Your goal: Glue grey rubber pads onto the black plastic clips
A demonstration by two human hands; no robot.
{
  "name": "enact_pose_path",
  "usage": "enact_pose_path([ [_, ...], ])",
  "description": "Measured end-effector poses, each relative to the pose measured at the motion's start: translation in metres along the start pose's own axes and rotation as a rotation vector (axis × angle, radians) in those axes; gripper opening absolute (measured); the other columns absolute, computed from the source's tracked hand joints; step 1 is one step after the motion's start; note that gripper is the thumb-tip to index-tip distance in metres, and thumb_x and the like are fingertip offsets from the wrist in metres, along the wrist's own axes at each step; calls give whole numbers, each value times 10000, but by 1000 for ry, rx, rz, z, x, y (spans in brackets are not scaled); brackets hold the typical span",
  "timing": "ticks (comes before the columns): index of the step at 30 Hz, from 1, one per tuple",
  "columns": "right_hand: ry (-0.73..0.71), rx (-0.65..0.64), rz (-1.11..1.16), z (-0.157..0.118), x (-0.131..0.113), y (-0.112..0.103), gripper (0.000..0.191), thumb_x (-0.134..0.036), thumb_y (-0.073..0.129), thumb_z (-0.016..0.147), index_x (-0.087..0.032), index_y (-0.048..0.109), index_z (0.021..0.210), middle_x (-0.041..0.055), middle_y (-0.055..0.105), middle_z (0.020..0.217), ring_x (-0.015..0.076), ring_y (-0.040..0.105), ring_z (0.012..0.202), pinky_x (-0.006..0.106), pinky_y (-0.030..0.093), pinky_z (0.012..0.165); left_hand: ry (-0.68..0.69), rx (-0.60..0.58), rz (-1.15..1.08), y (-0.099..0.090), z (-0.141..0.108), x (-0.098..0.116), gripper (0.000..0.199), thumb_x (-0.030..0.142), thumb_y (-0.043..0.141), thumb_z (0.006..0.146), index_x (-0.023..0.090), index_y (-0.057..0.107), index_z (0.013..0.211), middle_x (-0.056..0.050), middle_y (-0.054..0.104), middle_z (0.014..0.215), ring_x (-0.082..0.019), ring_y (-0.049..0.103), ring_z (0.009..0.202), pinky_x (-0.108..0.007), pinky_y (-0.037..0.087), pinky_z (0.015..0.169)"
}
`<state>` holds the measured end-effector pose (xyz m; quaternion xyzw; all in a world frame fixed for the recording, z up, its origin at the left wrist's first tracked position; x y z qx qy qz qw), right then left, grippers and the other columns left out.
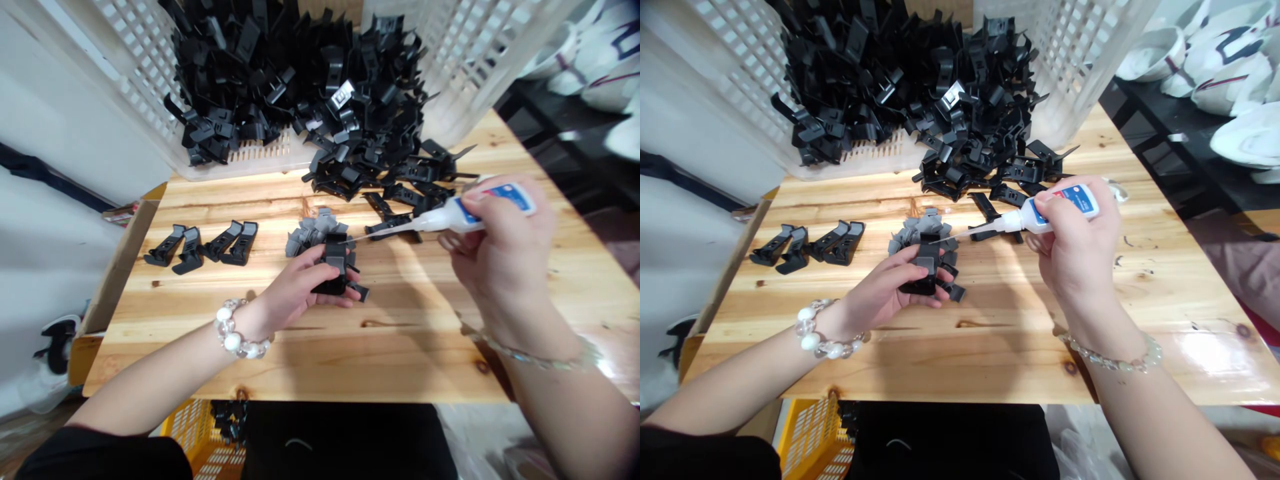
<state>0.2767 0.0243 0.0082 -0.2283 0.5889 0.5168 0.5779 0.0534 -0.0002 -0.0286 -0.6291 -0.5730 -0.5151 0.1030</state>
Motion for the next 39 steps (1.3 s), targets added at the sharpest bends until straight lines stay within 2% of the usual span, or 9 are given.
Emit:
enact_pose_path([
  [27,30,-1,-29,-1,0,1,185,-81,661,606,-210,532,639,-89,402,399,70,306,306,221,172,310,-1,-15,-11,-1,0,-1,240,170,584,840,119,586,1074,-118,694,984,-198,703,770,-340,572,698],
  [39,29,6,-1,-3,-2,4,191,-66,669,584,-193,535,633,-80,441,438,60,311,309,213,147,308,3,-14,7,0,0,-1,222,170,579,844,125,591,1061,-112,693,989,-198,705,780,-338,574,705],
])
Point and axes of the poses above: each hand's wrist, its own z-axis towards the middle knuckle, its own y-axis out of the palm, x = y × z, the point moved 4 cm from there along z, towards the middle knuckle
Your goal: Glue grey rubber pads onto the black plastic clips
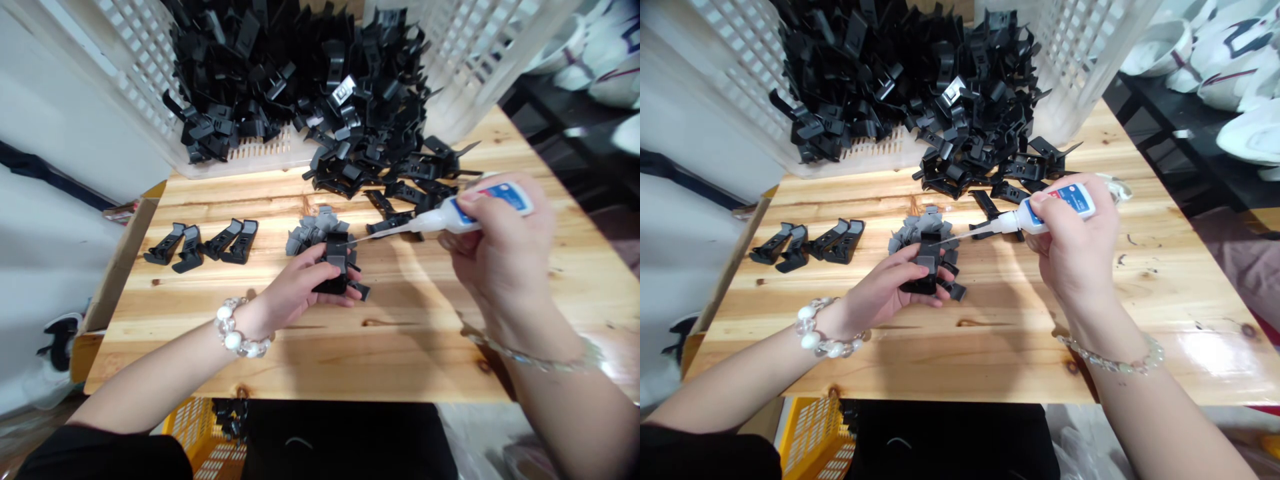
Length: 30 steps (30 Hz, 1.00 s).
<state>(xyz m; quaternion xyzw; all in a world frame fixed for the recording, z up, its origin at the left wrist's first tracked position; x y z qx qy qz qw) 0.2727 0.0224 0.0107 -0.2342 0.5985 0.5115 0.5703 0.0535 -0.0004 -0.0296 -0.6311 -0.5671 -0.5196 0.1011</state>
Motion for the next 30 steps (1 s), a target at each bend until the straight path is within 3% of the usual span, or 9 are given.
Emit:
enact_pose_path([
  [30,22,10,9,4,4,-5,142,-115,667,619,-193,559,669,-91,436,425,53,281,303,204,164,283,22,-36,-3,-1,0,-2,230,169,551,882,127,565,1107,-112,693,1002,-190,703,797,-316,582,695],
])
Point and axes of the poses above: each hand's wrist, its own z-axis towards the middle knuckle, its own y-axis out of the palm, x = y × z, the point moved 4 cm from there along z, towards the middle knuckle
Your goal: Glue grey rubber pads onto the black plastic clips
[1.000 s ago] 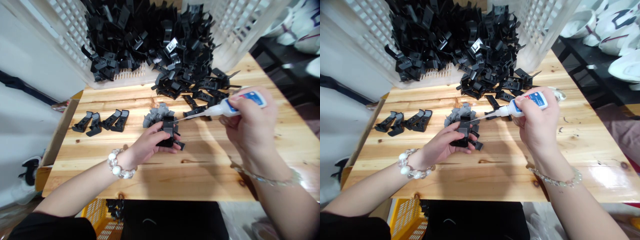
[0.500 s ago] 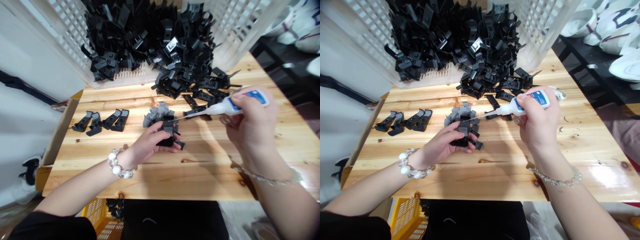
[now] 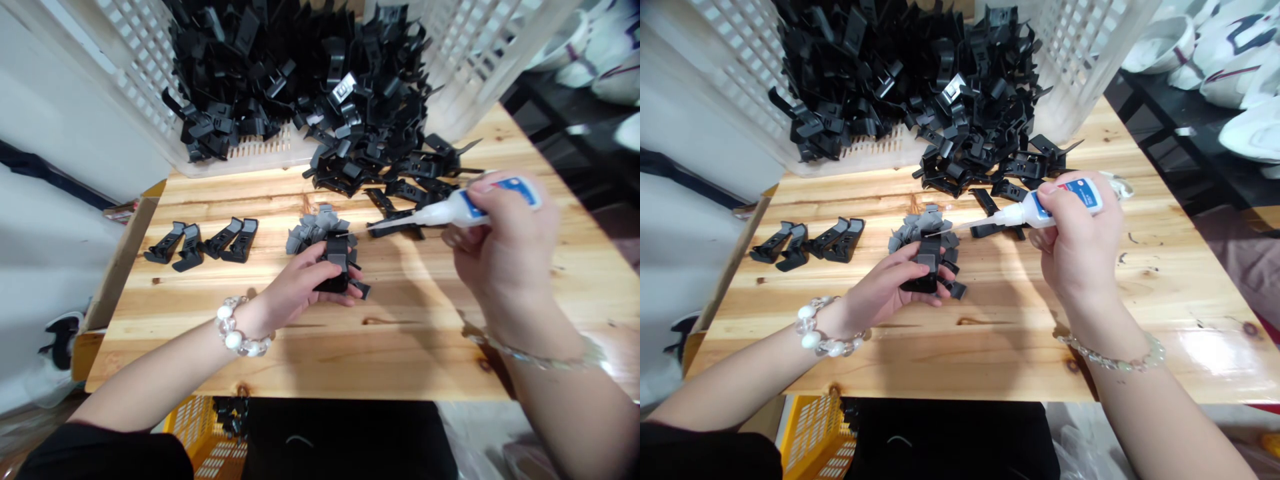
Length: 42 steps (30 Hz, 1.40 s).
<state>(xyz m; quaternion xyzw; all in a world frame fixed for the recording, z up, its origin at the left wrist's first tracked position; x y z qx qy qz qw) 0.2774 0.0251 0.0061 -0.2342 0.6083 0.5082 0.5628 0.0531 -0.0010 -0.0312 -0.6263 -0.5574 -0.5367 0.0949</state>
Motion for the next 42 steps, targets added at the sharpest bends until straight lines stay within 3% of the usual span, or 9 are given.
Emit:
enact_pose_path([
  [11,-15,73,-44,0,-1,-1,184,-106,686,550,-190,556,651,-85,459,476,49,324,336,166,163,272,-19,36,4,3,0,2,153,190,527,904,120,548,1038,-105,690,956,-171,699,733,-288,584,634],
  [22,-78,61,-91,-3,-1,1,203,-108,698,564,-191,548,674,-67,515,539,57,374,379,175,192,282,-8,35,8,4,-1,2,128,191,515,915,116,560,1009,-90,680,924,-160,692,740,-277,588,640],
  [42,-37,3,-64,-2,-1,2,151,-106,683,571,-190,572,628,-74,470,483,54,331,333,187,148,280,12,29,60,6,-2,2,143,198,538,882,120,553,1001,-92,664,961,-174,686,750,-312,586,648],
])
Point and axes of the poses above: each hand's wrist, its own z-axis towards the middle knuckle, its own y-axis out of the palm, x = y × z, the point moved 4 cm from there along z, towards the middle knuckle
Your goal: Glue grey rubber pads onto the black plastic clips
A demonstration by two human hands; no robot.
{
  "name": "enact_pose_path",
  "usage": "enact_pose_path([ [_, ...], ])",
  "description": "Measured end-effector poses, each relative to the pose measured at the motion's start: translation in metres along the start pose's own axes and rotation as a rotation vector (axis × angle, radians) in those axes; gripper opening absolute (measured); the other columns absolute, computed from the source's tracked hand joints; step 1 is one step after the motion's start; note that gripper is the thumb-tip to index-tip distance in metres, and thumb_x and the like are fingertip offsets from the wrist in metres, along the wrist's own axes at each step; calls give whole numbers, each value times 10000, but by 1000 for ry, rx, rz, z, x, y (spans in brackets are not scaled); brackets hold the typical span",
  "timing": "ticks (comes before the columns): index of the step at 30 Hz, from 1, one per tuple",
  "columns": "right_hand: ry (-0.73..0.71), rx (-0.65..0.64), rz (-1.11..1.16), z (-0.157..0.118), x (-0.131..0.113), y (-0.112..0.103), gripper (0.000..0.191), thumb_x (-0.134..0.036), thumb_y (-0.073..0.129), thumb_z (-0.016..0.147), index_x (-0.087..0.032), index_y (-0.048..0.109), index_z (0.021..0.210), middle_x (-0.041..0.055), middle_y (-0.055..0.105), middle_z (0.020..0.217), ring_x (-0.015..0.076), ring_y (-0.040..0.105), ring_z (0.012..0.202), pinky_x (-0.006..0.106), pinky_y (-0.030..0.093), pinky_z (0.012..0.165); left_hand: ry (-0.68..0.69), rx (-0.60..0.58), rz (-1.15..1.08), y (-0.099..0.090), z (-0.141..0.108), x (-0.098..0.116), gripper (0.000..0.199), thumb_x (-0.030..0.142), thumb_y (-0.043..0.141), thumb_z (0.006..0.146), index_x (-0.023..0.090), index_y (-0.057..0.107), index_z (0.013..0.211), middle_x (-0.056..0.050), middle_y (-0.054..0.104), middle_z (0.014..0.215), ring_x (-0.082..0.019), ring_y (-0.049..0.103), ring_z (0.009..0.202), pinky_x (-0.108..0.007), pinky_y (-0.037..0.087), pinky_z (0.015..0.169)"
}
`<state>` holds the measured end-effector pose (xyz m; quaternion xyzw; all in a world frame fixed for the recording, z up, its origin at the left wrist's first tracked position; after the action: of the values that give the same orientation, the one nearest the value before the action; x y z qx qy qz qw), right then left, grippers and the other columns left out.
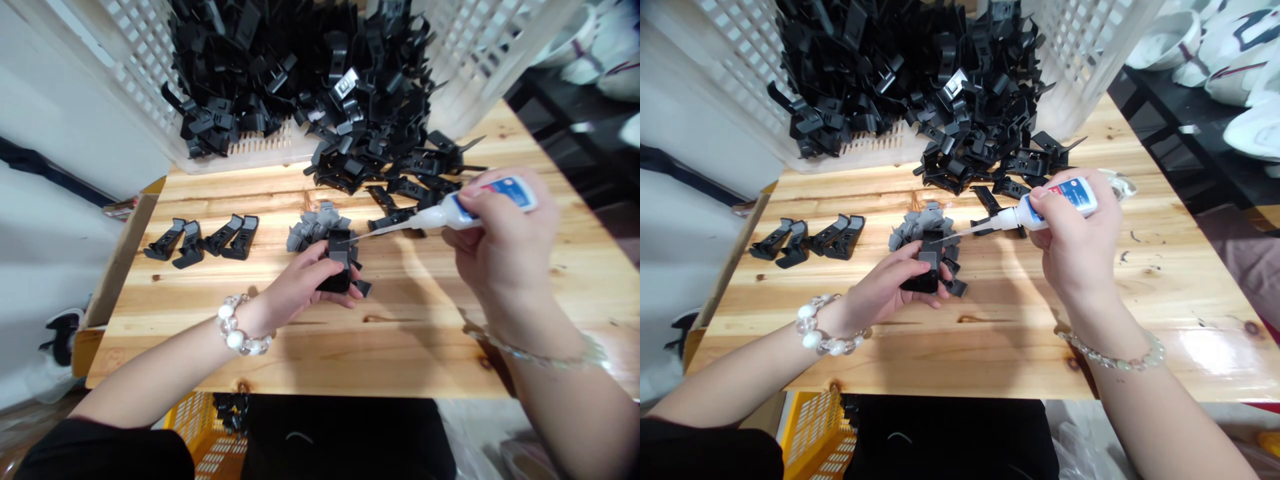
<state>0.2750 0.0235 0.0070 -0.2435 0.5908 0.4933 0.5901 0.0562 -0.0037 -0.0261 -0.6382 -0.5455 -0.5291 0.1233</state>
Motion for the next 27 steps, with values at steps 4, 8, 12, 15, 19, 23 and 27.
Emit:
enact_pose_path([
  [4,-6,-13,-2,0,-1,0,147,-100,677,577,-188,570,625,-78,448,472,51,323,330,187,149,284,-3,4,6,1,0,0,137,208,550,876,123,554,983,-89,663,952,-173,682,750,-314,582,649],
  [8,-7,-12,-14,0,0,1,147,-93,673,569,-182,568,620,-73,448,470,51,326,335,188,151,291,-3,4,4,0,1,0,147,221,566,868,126,560,981,-88,663,950,-175,682,757,-322,584,653],
  [12,-8,-7,-20,1,-1,1,147,-99,671,565,-182,563,620,-74,445,463,58,323,336,190,151,292,3,-1,8,0,0,1,139,217,550,880,127,555,986,-86,656,957,-170,680,760,-315,587,654],
  [15,-5,-7,-10,0,-1,1,155,-89,668,562,-180,557,620,-76,438,454,58,316,329,192,149,287,8,4,28,1,0,2,148,204,548,875,127,547,1001,-85,649,958,-167,678,757,-311,588,654],
  [19,-8,4,-17,1,-2,0,160,-95,659,556,-193,553,625,-83,448,458,55,316,326,183,153,283,23,8,63,2,1,2,138,203,560,860,127,535,973,-88,645,950,-173,679,750,-324,592,650],
  [23,-32,10,-14,1,-3,0,156,-94,653,547,-195,556,618,-82,453,456,51,325,323,180,152,271,29,11,85,2,1,2,125,195,551,865,134,525,972,-86,642,949,-173,676,752,-336,594,655],
  [27,-39,2,2,1,-4,0,163,-84,653,552,-195,554,621,-81,448,456,48,325,324,178,158,273,27,17,88,2,1,1,131,201,559,866,138,527,976,-86,642,955,-170,673,759,-332,592,660],
])
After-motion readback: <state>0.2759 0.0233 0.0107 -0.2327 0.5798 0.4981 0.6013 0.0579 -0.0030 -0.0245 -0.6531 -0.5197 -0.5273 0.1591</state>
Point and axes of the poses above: each hand's wrist, its own z-axis towards the middle knuckle, its own y-axis out of the palm, x = y × z, the point moved 4 cm from there along z, towards the middle knuckle
